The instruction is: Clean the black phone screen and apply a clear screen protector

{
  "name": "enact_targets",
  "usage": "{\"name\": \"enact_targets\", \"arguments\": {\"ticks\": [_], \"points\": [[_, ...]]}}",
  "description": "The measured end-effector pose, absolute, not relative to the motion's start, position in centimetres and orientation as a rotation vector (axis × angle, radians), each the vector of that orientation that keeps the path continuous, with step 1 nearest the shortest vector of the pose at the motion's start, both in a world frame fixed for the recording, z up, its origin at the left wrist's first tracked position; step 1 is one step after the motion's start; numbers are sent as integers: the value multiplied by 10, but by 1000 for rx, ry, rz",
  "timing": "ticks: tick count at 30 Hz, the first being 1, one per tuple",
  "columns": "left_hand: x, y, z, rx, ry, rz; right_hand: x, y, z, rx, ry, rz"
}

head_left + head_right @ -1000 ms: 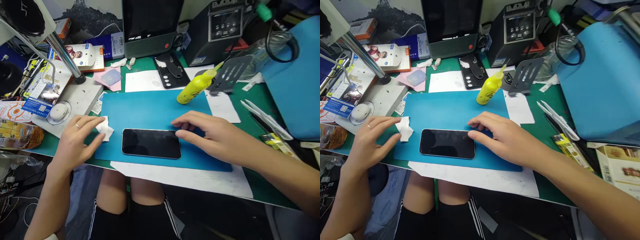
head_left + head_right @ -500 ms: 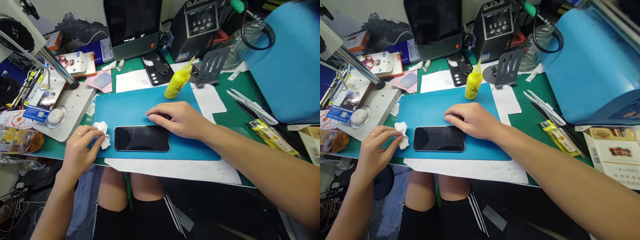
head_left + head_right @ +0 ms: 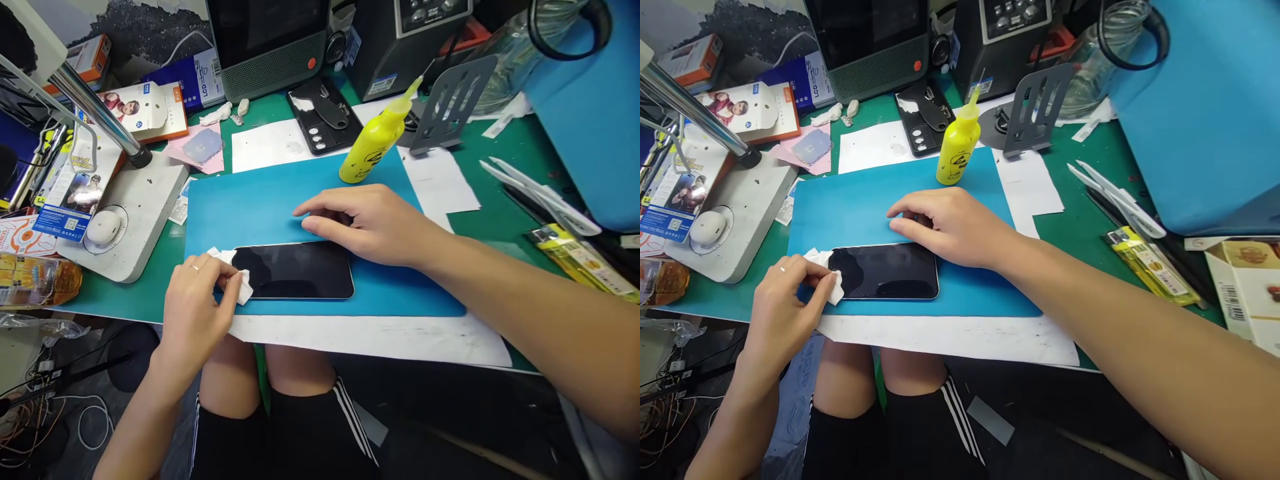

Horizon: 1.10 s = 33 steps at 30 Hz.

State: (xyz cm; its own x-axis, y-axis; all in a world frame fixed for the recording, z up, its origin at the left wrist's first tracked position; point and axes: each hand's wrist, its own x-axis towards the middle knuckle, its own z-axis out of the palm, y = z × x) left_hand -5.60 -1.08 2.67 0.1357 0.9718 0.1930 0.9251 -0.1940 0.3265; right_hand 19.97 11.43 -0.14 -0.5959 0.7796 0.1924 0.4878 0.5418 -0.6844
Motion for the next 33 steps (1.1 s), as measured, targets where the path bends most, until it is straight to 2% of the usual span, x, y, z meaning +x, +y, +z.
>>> {"name": "enact_targets", "arguments": {"ticks": [9, 13, 21, 29, 33], "points": [[-67, -31, 35, 2365, 1901, 407, 201, 115, -3, -1032, -2301, 822], [-79, -35, 39, 2262, 1987, 552, 202, 115, -6, -1016, -2276, 794], [-58, -10, 22, 2221, 1872, 678, 202, 117, -4, -966, -2296, 816], [-43, -11, 12, 2518, 1781, 834, 202, 119, -5, -918, -2289, 808], [-45, -15, 13, 2592, 1621, 754, 203, 120, -4, -857, -2227, 844]]}}
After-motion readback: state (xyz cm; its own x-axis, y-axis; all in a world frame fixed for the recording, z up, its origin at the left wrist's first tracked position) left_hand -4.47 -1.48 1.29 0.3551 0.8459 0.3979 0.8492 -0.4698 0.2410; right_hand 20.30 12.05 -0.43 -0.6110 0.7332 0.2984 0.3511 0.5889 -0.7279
